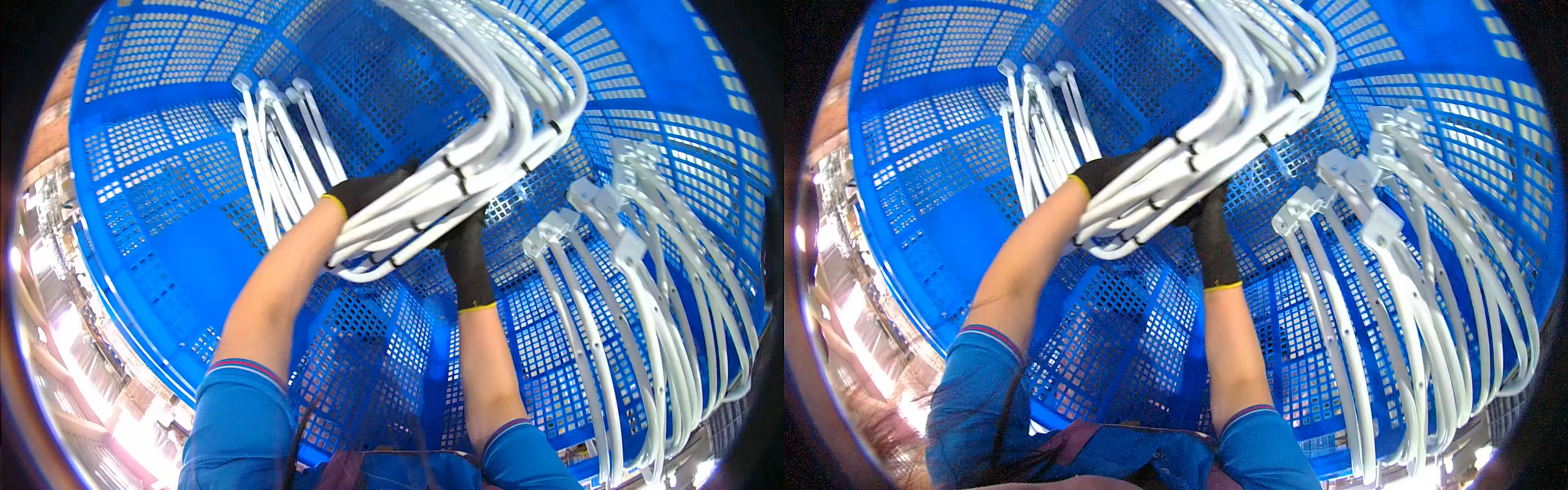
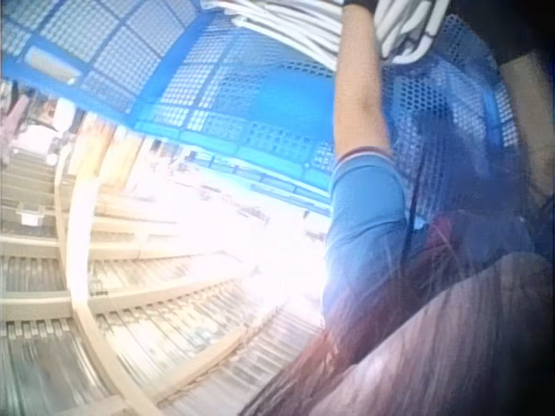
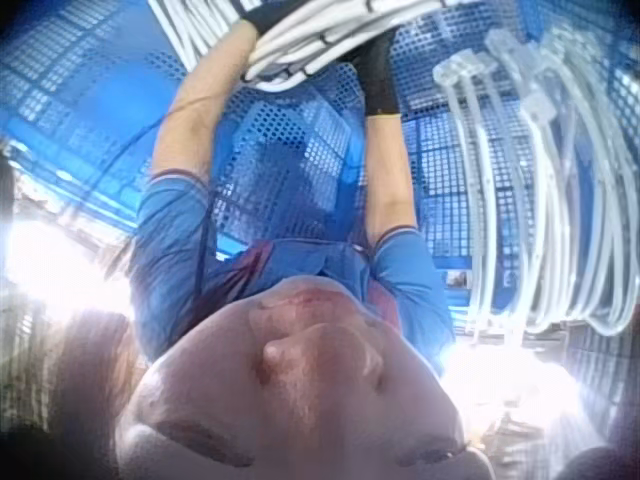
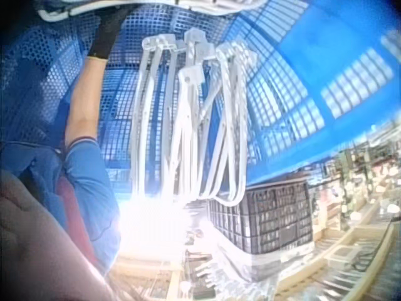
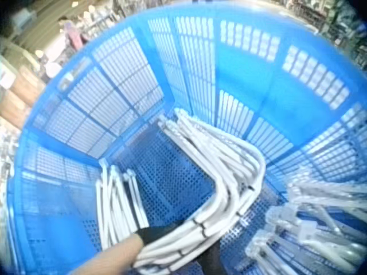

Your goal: The person assembles white plastic components by inserting a central hub into a basket of rods and then feeding the assembly into a machine to secure the parts. The finished units are placed into a blue crate.

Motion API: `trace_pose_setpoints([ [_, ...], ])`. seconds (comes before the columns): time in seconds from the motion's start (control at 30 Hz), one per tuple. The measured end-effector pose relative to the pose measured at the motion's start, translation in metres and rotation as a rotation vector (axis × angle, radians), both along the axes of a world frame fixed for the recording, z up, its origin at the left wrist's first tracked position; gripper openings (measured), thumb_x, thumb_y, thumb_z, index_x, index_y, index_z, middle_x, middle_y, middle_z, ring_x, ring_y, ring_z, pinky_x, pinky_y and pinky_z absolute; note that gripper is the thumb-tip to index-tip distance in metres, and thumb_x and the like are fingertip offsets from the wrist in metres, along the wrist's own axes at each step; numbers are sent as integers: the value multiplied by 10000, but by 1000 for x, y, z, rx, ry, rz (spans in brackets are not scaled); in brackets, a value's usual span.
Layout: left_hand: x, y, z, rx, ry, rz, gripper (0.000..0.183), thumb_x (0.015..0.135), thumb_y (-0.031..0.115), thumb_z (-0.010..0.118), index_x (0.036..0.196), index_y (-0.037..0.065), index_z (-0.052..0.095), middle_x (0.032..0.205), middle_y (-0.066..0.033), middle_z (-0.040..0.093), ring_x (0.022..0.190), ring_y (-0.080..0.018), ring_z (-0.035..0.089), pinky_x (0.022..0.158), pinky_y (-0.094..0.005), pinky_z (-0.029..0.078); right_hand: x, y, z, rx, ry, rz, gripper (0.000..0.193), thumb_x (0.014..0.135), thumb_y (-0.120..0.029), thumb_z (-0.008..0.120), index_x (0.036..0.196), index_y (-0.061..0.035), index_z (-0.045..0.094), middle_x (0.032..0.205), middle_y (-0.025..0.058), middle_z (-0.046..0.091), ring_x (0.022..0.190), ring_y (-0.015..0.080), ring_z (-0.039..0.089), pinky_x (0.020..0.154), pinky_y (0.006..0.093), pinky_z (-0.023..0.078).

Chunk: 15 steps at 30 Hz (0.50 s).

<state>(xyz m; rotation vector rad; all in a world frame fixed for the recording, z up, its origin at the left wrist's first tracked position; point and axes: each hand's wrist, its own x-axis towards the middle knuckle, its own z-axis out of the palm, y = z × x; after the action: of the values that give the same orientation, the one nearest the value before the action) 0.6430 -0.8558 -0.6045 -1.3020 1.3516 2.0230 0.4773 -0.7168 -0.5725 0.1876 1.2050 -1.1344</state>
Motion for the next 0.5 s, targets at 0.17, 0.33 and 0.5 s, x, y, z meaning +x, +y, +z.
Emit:
trace_pose_setpoints([
  [0.17,31,-40,122,181,-16,3,521,977,441,416,1363,93,451,1339,-159,496,1241,-311,456,1061,-414,359,3,-29,110,-441,494,372,473,983,-388,457,1181,36,529,997,164,591,928,279,583,821,396,488],
  [0.33,36,-14,225,232,11,191,526,976,439,423,1366,86,445,1323,-151,507,1218,-302,473,1047,-406,373,17,-42,233,-509,307,88,864,803,-267,745,1383,40,183,1306,242,424,1182,311,467,986,404,419],
  [0.5,14,53,286,229,124,522,531,975,436,430,1370,79,438,1307,-143,518,1195,-292,490,1032,-397,387,-2,-22,328,-321,418,437,845,754,-233,785,1340,68,256,1204,214,526,1107,287,549,932,382,467],
])
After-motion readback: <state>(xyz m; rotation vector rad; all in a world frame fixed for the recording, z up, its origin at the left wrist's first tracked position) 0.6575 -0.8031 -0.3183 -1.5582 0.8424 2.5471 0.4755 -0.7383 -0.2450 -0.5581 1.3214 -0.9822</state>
